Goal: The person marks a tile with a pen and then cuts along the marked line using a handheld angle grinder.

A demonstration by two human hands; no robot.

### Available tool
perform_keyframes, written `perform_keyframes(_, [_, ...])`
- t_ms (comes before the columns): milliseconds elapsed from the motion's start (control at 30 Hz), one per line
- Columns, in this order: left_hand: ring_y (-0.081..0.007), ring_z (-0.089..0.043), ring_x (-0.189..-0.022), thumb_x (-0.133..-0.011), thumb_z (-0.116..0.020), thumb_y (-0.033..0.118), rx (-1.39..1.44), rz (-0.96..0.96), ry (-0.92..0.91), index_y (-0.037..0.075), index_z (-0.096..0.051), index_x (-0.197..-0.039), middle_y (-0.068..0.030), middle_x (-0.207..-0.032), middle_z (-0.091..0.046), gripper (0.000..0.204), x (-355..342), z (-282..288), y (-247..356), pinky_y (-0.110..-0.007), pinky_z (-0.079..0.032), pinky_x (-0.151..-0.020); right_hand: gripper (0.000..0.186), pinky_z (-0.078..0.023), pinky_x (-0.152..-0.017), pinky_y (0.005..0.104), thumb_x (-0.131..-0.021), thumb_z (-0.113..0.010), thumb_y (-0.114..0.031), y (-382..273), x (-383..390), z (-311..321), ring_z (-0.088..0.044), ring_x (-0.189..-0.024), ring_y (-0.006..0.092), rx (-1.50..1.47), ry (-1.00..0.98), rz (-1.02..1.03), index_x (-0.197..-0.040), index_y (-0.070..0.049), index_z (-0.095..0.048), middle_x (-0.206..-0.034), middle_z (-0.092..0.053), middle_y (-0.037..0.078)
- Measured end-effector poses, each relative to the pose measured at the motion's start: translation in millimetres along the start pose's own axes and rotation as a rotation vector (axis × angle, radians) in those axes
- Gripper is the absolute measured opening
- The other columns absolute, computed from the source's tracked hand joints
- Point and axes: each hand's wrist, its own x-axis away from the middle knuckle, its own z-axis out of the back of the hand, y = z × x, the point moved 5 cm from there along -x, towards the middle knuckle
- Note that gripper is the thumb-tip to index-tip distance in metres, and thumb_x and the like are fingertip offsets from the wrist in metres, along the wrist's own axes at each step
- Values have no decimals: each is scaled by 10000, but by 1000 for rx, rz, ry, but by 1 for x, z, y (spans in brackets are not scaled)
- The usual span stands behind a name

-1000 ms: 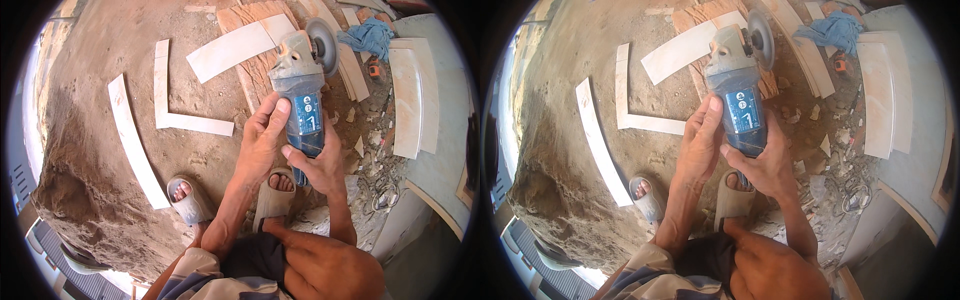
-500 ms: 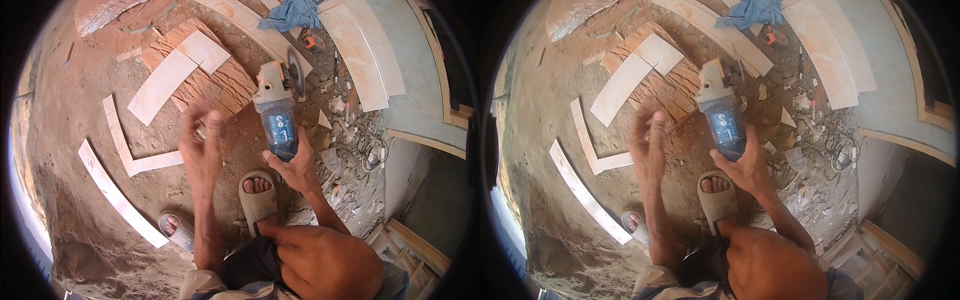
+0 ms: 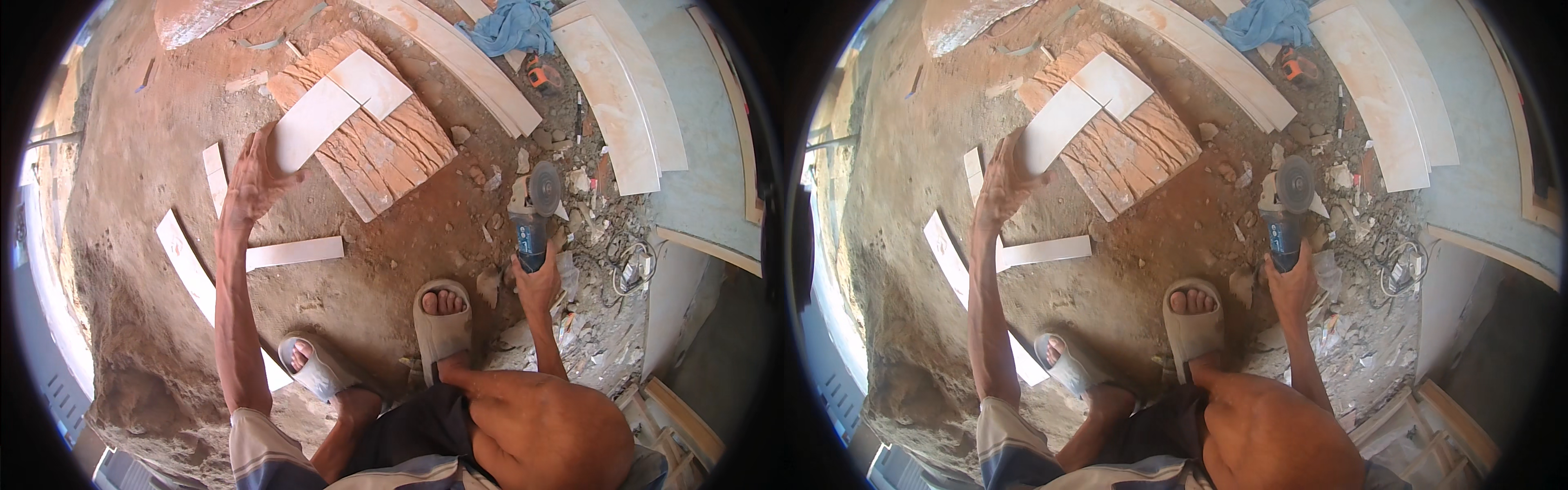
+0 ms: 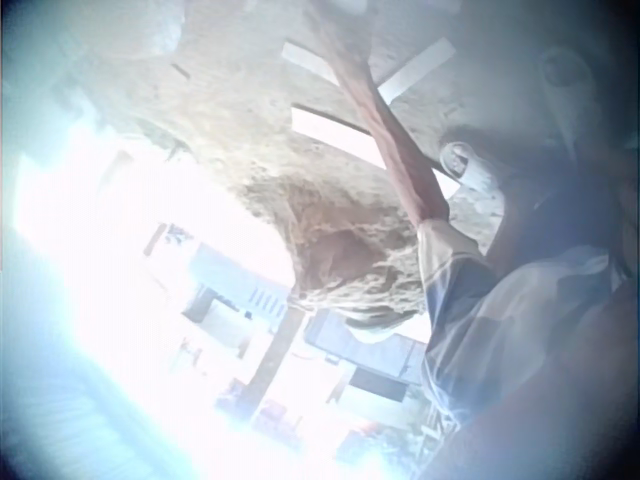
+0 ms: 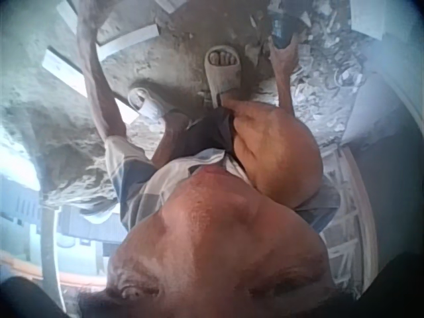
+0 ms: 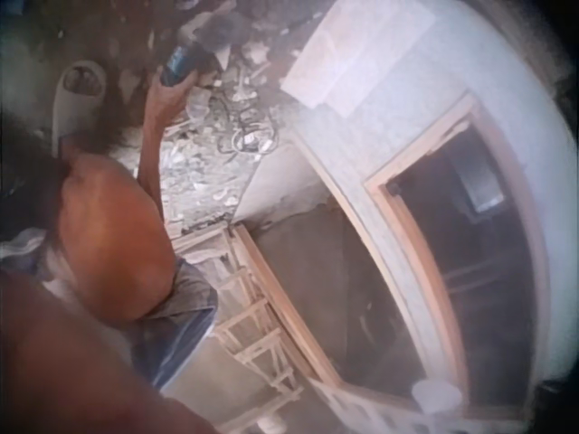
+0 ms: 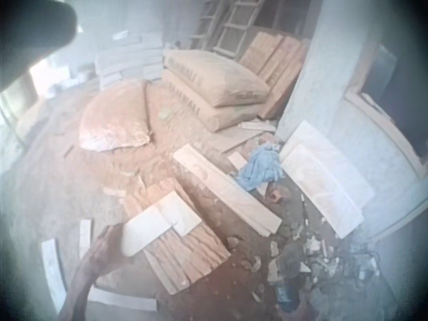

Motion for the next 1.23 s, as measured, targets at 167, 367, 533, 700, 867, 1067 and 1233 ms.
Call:
perform_keyframes(167, [-438,-611,-1363,-677,-1008,523,114,23,88,40,-473,-1563,-266,-1453,-616,1141,8,-9,9,-574,-543,-1161,781,-585,-904,540,-871,-895,-304,-4,4,-7,-720,-1083,462,34,-14,122,-1497,-27,-520,-1279,-680,243])
perform_keyframes(367, [-415,-655,-1292,-718,-1009,475,224,161,170,-26,-493,-1541,-282,-1390,-647,1093,28,-14,51,-555,-567,-1108,784,-589,-884,552,-896,-878,-312,-2,-2,-2,-701,-1093,474,11,-87,111,-1519,-38,-488,-1258,-646,244])
perform_keyframes(533, [-389,-671,-1228,-762,-991,436,319,204,264,-45,-509,-1514,-253,-1343,-662,1014,43,-11,58,-508,-562,-1084,804,-574,-932,552,-894,-882,-322,-3,-8,-6,-676,-1161,483,21,-141,87,-1526,-32,-478,-1314,-632,261])
perform_keyframes(700, [-300,-681,-1168,-809,-984,348,510,143,437,-127,-447,-1502,-248,-1285,-659,997,57,37,22,-434,-563,-1015,821,-516,-1054,540,-898,-884,-340,5,-4,-9,-618,-1298,469,-79,-201,107,-1522,10,-482,-1414,-617,270])
perform_keyframes(867, [-407,-628,-1242,-761,-988,493,267,578,655,-167,-430,-1500,-329,-1338,-594,1137,87,67,-40,-533,-554,-1060,801,-489,-1050,550,-969,-817,-411,1,3,-6,-628,-1260,474,-146,-289,28,-1548,5,-452,-1406,-610,286])
perform_keyframes(1067, [-461,-535,-1368,-769,-955,495,178,760,869,-190,-401,-1517,-364,-1425,-541,1156,167,38,-95,-591,-456,-1165,805,-481,-1052,547,-1018,-755,-481,3,9,-10,-616,-1279,478,-142,-279,7,-1571,-13,-406,-1427,-591,286])
perform_keyframes(1233, [-424,-451,-1482,-794,-909,605,170,907,911,-79,-330,-1634,-263,-1600,-463,1229,208,34,-113,-644,-393,-1231,797,-456,-1086,563,-1036,-721,-542,23,1,-8,-597,-1311,474,-298,-204,75,-1572,-38,-415,-1474,-570,267])
